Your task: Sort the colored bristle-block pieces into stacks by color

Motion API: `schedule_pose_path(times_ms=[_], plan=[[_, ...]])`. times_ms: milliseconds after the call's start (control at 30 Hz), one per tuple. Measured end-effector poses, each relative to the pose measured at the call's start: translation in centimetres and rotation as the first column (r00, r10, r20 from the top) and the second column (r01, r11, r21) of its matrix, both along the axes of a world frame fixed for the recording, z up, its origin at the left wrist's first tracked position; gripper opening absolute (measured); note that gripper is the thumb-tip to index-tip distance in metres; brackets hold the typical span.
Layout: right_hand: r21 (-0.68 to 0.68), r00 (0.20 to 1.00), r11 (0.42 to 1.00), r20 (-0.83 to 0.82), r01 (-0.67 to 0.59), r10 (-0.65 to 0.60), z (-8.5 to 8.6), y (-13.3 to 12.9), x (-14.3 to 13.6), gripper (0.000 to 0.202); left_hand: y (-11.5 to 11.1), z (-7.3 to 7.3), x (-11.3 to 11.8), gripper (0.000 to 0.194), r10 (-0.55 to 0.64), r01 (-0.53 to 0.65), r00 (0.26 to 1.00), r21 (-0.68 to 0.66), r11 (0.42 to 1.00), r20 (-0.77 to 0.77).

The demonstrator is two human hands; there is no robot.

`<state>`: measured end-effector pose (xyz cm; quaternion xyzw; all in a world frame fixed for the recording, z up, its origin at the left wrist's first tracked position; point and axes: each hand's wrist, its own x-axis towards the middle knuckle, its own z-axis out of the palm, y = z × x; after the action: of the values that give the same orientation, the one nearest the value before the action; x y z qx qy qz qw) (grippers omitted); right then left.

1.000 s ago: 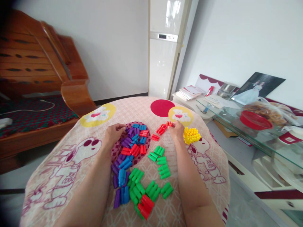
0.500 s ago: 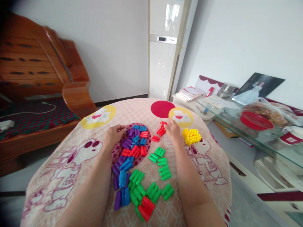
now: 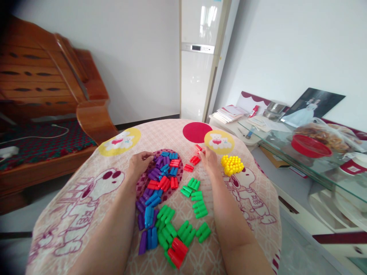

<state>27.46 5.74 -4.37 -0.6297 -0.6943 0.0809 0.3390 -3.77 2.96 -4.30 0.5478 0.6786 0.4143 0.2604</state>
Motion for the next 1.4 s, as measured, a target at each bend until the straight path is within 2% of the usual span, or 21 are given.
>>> schedule_pose_path(times_ms=[133,267,467,533,633,733,833,1000,1167,1267,1400], plan=[[0.054,0.999,0.999,-0.043,0.003,-0.001,0.1,0.0,0.2,0.037,-0.3,0.5,0.1,0.026,-0.002,0.002,1.000,0.002,1.000,-0.025],[0.008,0.999,0.999,0.015,-0.051,0.051,0.2,-0.1,0.0,0.033,-0.5,0.8,0.2,0.026,0.001,-0.001,0.999,-0.008,1.000,-0.043],[0.018,0.999,1.000,0.035,-0.014,0.014,0.7,-0.3,0.0,0.031,-0.5,1.1,0.2,0.025,0.001,-0.001,0.997,0.004,1.000,-0.079],[0.091,0.998,0.994,0.026,-0.053,0.050,1.0,-0.5,-0.1,0.033,-0.5,1.1,0.2,0.026,-0.004,0.005,0.997,0.003,1.000,-0.071],[0.186,0.982,0.965,0.088,-0.183,0.170,1.0,-0.9,-0.7,0.039,-0.5,0.9,0.2,0.027,-0.013,0.013,1.000,-0.010,1.000,-0.028],[0.157,0.952,0.950,0.191,-0.268,0.237,0.7,-1.2,-1.4,0.050,-0.4,0.8,0.1,0.027,-0.015,0.015,1.000,-0.018,1.000,-0.011],[0.111,0.946,0.958,0.225,-0.263,0.233,0.2,-1.3,-1.6,0.050,-0.5,0.9,0.2,0.026,-0.011,0.011,1.000,-0.008,1.000,-0.030],[0.103,0.973,0.970,0.092,-0.220,0.211,0.1,-0.9,-1.0,0.045,-0.6,1.2,0.2,0.025,-0.003,0.002,0.999,-0.009,1.000,-0.055],[0.152,0.972,0.963,-0.051,-0.221,0.231,0.5,-0.7,-0.5,0.041,-0.3,0.4,0.0,0.026,-0.011,0.011,1.000,-0.011,1.000,-0.005],[0.148,0.974,0.968,-0.069,-0.202,0.214,0.5,-0.7,-0.4,0.040,-0.2,0.2,-0.1,0.026,-0.014,0.014,1.000,-0.002,1.000,-0.010],[0.155,0.983,0.974,-0.056,-0.164,0.174,0.3,-0.7,-0.5,0.037,-0.3,0.6,0.0,0.026,-0.011,0.011,0.999,0.003,1.000,-0.050]])
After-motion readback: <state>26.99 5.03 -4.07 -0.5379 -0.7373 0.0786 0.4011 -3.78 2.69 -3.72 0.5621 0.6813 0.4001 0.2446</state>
